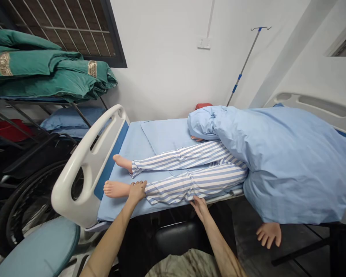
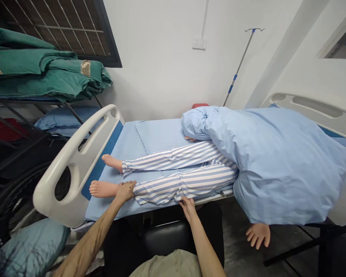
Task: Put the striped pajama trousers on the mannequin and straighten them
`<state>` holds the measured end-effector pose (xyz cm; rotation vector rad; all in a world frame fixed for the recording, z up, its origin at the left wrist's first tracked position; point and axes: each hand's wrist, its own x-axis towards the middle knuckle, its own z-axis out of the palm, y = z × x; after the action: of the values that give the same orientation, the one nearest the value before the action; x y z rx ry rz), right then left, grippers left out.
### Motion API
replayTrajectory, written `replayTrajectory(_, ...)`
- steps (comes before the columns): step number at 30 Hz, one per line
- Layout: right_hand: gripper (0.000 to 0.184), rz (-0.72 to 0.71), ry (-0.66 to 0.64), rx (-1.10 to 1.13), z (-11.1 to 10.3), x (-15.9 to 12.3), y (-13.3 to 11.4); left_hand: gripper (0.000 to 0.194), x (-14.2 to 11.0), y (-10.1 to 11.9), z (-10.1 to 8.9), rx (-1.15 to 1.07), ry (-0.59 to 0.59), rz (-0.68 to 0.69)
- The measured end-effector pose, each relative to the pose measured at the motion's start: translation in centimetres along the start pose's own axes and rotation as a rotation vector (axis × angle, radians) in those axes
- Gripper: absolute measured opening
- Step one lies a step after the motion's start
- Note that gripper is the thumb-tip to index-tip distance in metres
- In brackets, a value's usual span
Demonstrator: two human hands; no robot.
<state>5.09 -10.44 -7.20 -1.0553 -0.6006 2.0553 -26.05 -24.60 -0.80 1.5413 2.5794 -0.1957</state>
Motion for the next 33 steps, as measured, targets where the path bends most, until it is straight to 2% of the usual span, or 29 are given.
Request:
replayTrajectory(3,0.037,-0.035,0.013,-0.103,-1.1,-0.8,0.0,0.046,-0.1,-0.5,0.0,0.031,0.031,0.019)
replayTrajectory(7,0.038,-0.059,0.057,-0.471,-2.9,-2.0,-0.1,0.048,-0.3,-1.4,-0.1,0.061,0.055,0.047)
replayTrajectory(10,0.032,-0.148,-0.091,-0.715,-2.9,-2.7,-1.3,0.047,-0.9,-1.8,-0.3,0.082,0.056,0.065)
replayTrajectory(13,0.025,-0.305,-0.275,-0.902,-0.5,-2.5,-3.9,0.051,-1.5,-0.6,-0.9,0.125,0.132,-0.032)
replayTrajectory(15,0.024,-0.455,-0.346,-1.031,2.2,-1.5,-5.9,0.058,-1.6,1.7,-1.7,0.069,0.211,-0.083)
replayTrajectory(16,0.024,-0.543,-0.362,-1.101,3.8,-0.8,-6.7,0.062,-1.3,3.3,-2.1,-0.011,0.243,-0.059)
replayTrajectory(17,0.024,-0.634,-0.362,-1.175,5.4,0.1,-7.3,0.063,-0.9,5.1,-2.5,-0.117,0.272,0.002)
replayTrajectory(19,0.026,-0.768,-0.323,-1.343,8.5,2.0,-7.7,0.049,0.5,8.7,-3.1,-0.301,0.361,0.103)
replayTrajectory(21,0.025,-0.807,-0.26,-1.553,10.8,3.7,-7.3,0.038,2.2,11.7,-3.1,-0.371,0.38,0.005)
replayTrajectory(23,0.024,-0.786,-0.217,-1.748,11.9,4.8,-6.5,0.043,3.5,13.2,-2.8,-0.359,0.297,-0.147)
replayTrajectory(26,0.027,-0.797,-0.223,-1.864,11.8,5.4,-5.4,0.045,4.4,13.4,-2.1,-0.332,0.202,-0.25)
replayTrajectory(33,0.03,-0.842,-0.279,-1.854,11.0,5.7,-5.1,0.045,3.8,11.7,-2.2,-0.319,0.118,-0.278)
